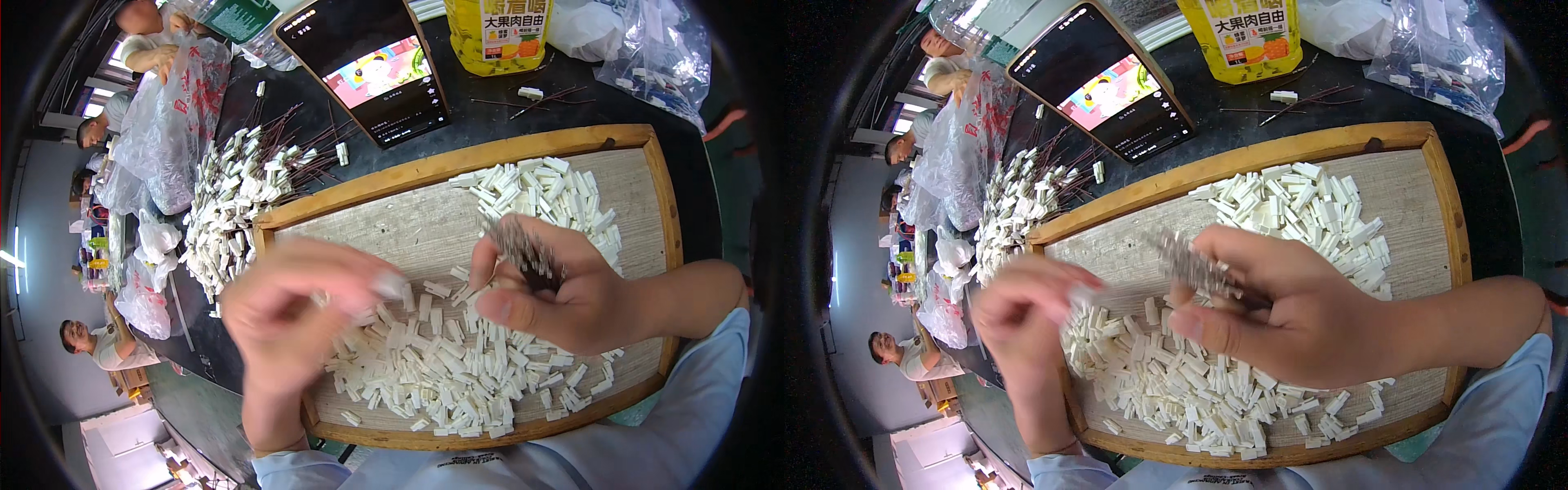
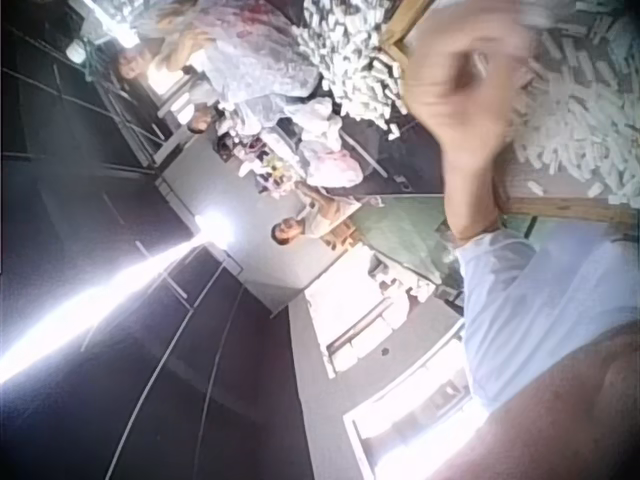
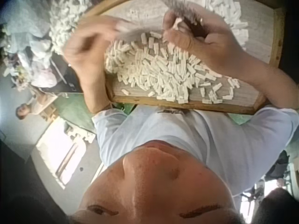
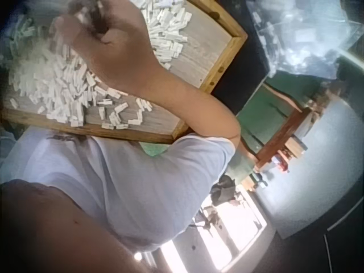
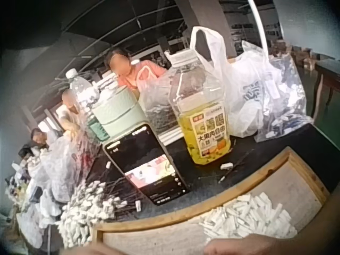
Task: The person inserts metal pins into white plastic connector housings by hand, assembling connector assemblies.
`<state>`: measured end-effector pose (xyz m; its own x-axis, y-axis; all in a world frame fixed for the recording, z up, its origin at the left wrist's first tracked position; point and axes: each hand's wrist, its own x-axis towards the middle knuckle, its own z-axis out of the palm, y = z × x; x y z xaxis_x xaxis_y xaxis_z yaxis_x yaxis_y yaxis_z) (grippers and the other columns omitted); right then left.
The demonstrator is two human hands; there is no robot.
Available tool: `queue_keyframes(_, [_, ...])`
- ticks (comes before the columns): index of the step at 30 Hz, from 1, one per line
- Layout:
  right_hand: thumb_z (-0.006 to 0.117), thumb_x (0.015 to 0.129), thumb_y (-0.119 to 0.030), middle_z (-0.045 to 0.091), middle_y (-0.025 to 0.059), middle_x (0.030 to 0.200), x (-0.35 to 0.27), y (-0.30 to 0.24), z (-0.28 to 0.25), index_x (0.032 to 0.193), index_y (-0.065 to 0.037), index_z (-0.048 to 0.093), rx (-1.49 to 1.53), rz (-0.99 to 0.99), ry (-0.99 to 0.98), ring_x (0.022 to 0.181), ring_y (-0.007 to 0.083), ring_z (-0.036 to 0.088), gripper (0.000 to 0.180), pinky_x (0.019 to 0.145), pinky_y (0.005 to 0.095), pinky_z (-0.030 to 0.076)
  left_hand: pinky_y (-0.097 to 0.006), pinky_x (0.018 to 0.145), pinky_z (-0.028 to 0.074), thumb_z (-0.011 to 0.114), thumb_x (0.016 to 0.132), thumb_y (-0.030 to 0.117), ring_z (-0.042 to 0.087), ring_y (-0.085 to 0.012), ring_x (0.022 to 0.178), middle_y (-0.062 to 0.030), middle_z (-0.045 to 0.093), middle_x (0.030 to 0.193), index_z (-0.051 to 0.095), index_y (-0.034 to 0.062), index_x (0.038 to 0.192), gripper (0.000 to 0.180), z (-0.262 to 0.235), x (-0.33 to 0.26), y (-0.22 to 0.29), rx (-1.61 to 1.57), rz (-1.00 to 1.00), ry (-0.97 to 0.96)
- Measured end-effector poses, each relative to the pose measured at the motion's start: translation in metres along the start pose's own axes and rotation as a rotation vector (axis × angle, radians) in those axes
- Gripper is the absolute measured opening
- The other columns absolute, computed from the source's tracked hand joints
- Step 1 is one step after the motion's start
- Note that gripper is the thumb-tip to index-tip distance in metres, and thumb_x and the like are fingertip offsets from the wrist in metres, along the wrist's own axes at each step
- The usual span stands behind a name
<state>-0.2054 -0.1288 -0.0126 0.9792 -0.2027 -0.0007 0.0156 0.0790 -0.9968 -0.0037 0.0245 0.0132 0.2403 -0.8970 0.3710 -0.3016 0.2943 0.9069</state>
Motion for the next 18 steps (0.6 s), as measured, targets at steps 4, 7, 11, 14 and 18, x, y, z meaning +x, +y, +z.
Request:
queue_keyframes(4, [0.043, 0.097, -0.027, 0.039, -0.0064, 0.067, 0.003, -0.012, 0.002, 0.100, -0.005, 0.050, 0.187, 0.244, 0.077, 0.052, 0.0022, 0.032, 0.023, 0.047, 0.0196, 0.028, -0.030, 0.080, 0.047, 0.059, 0.085, 0.003, 0.059, -0.0165, 0.086, -0.0091, 0.062, 0.090, 0.063, 0.0003, 0.091, 0.008, -0.070, 0.008, -0.014, 0.371, -0.231, 0.504])
queue_keyframes(7, [0.035, 0.100, -0.033, 0.035, -0.0064, 0.065, 0.004, -0.008, 0.006, 0.099, -0.005, 0.050, 0.249, 0.171, 0.063, 0.052, 0.0020, 0.027, 0.032, 0.046, 0.0185, 0.025, -0.027, 0.077, 0.044, 0.066, 0.078, 0.002, 0.060, -0.0152, 0.083, -0.0072, 0.064, 0.085, 0.062, 0.0006, 0.090, 0.013, -0.094, 0.013, -0.023, 1.151, 0.009, 0.339])
queue_keyframes(11, [0.034, 0.100, -0.035, 0.034, -0.0062, 0.063, 0.004, -0.012, -0.002, 0.102, -0.005, 0.049, 0.181, 0.207, 0.039, 0.051, 0.0015, 0.026, 0.034, 0.046, 0.0181, 0.023, -0.029, 0.077, 0.043, 0.070, 0.075, 0.009, 0.060, -0.0181, 0.082, -0.0063, 0.063, 0.084, 0.063, 0.0036, 0.090, 0.017, -0.027, 0.008, 0.008, 0.601, -0.228, -0.083])
queue_keyframes(14, [0.034, 0.100, -0.033, 0.034, -0.0058, 0.063, 0.001, -0.005, 0.000, 0.103, -0.005, 0.048, 0.217, 0.250, 0.115, 0.051, 0.0018, 0.025, 0.032, 0.045, 0.0185, 0.023, -0.030, 0.075, 0.041, 0.069, 0.074, 0.010, 0.059, -0.0201, 0.079, -0.0053, 0.062, 0.081, 0.062, 0.0055, 0.090, 0.018, 0.016, 0.004, 0.016, 0.754, -0.298, -0.326])
queue_keyframes(18, [0.039, 0.099, -0.028, 0.037, -0.0063, 0.064, 0.001, -0.009, 0.003, 0.106, -0.004, 0.047, 0.195, 0.302, 0.067, 0.052, 0.0015, 0.028, 0.026, 0.047, 0.0186, 0.027, -0.032, 0.073, 0.039, 0.067, 0.074, 0.008, 0.058, -0.0243, 0.074, -0.0037, 0.059, 0.073, 0.060, 0.0084, 0.095, 0.022, 0.022, -0.002, 0.013, 0.870, -0.332, -0.535])
